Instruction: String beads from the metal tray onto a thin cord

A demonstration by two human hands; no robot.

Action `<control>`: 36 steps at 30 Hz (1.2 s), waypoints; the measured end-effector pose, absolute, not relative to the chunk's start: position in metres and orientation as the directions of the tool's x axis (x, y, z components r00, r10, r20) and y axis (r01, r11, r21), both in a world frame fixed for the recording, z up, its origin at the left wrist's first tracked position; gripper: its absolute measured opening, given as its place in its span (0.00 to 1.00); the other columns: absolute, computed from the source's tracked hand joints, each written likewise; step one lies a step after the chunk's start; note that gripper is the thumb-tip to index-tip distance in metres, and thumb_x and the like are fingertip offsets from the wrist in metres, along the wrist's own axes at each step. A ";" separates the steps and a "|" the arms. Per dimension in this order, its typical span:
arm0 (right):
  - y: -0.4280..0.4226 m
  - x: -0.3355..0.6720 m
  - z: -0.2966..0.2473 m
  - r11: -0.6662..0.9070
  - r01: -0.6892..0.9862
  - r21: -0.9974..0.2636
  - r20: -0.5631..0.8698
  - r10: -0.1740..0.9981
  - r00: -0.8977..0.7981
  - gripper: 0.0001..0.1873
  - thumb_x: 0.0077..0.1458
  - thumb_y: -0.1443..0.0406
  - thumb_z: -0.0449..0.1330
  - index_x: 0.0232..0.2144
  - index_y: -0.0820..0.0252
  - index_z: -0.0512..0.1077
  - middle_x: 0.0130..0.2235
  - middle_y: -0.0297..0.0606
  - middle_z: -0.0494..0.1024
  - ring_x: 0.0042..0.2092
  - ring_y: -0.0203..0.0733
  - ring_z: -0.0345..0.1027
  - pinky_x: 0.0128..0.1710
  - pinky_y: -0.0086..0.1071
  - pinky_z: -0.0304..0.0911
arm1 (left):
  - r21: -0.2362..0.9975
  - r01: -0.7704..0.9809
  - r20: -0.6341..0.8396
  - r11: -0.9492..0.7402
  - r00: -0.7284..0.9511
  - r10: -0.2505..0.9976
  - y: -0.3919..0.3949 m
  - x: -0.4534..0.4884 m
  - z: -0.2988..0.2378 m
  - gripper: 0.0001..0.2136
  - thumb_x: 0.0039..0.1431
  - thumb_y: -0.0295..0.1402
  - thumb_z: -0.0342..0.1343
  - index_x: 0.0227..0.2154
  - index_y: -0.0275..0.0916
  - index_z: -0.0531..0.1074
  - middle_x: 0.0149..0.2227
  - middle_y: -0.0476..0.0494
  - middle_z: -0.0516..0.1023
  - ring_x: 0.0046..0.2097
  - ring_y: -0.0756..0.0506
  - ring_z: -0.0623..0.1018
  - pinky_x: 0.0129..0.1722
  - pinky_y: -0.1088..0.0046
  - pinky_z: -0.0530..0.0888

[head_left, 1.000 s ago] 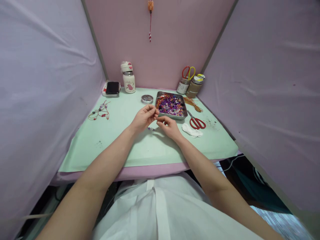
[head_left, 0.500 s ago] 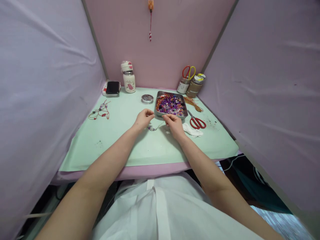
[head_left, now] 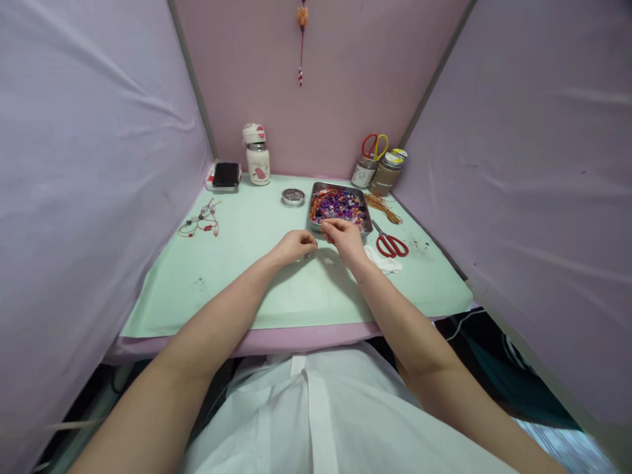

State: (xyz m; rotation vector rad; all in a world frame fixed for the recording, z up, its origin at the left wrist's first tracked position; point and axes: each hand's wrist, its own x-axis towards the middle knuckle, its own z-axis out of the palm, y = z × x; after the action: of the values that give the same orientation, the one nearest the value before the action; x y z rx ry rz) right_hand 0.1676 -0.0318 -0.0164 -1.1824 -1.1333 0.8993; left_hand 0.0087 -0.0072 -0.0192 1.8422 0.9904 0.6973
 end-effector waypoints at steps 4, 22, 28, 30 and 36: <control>-0.031 0.164 -0.023 0.224 0.139 -0.965 0.253 0.933 0.257 0.11 0.44 0.60 0.63 0.31 0.60 0.76 0.27 0.34 0.77 0.29 0.36 0.67 0.31 0.32 0.64 | 0.904 0.319 0.087 -0.285 0.514 0.853 -0.008 0.008 -0.016 0.04 0.47 0.30 0.54 0.25 0.37 0.72 0.23 0.48 0.73 0.24 0.51 0.69 0.24 0.75 0.63; -0.041 0.162 -0.034 0.144 -0.011 -0.989 0.142 0.982 0.127 0.12 0.44 0.59 0.63 0.31 0.57 0.67 0.27 0.31 0.75 0.27 0.33 0.64 0.25 0.27 0.56 | 0.976 0.117 0.128 -0.183 0.367 0.921 0.000 0.013 -0.024 0.03 0.47 0.29 0.58 0.26 0.36 0.71 0.26 0.49 0.74 0.28 0.52 0.71 0.31 0.74 0.66; -0.039 0.163 -0.036 0.027 -0.182 -0.983 0.011 0.996 0.091 0.18 0.40 0.58 0.67 0.29 0.57 0.63 0.25 0.30 0.74 0.23 0.30 0.60 0.23 0.25 0.51 | 0.992 0.047 0.092 -0.120 0.398 0.913 -0.002 0.015 -0.024 0.11 0.46 0.26 0.59 0.36 0.36 0.71 0.26 0.49 0.76 0.29 0.50 0.74 0.31 0.75 0.65; -0.039 0.163 -0.035 -0.008 -0.226 -0.974 -0.016 0.999 0.036 0.19 0.39 0.58 0.68 0.29 0.57 0.62 0.24 0.30 0.74 0.24 0.30 0.60 0.23 0.24 0.51 | 0.990 0.061 0.089 -0.127 0.424 0.901 -0.003 0.014 -0.022 0.13 0.48 0.26 0.58 0.40 0.35 0.72 0.27 0.47 0.77 0.29 0.50 0.74 0.30 0.74 0.65; -0.041 0.163 -0.034 0.037 -0.171 -0.985 0.030 0.999 0.042 0.17 0.42 0.59 0.66 0.30 0.56 0.61 0.24 0.28 0.72 0.23 0.30 0.57 0.22 0.25 0.47 | 0.981 0.146 0.048 -0.129 0.460 0.887 -0.008 0.012 -0.014 0.09 0.50 0.25 0.57 0.35 0.34 0.74 0.27 0.47 0.76 0.28 0.52 0.71 0.29 0.74 0.64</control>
State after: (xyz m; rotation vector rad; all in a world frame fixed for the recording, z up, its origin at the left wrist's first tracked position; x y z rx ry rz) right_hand 0.1626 -0.0410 -0.0343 -1.0758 -1.0693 1.2332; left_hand 0.0118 -0.0081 -0.0142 1.5886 0.9232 0.8256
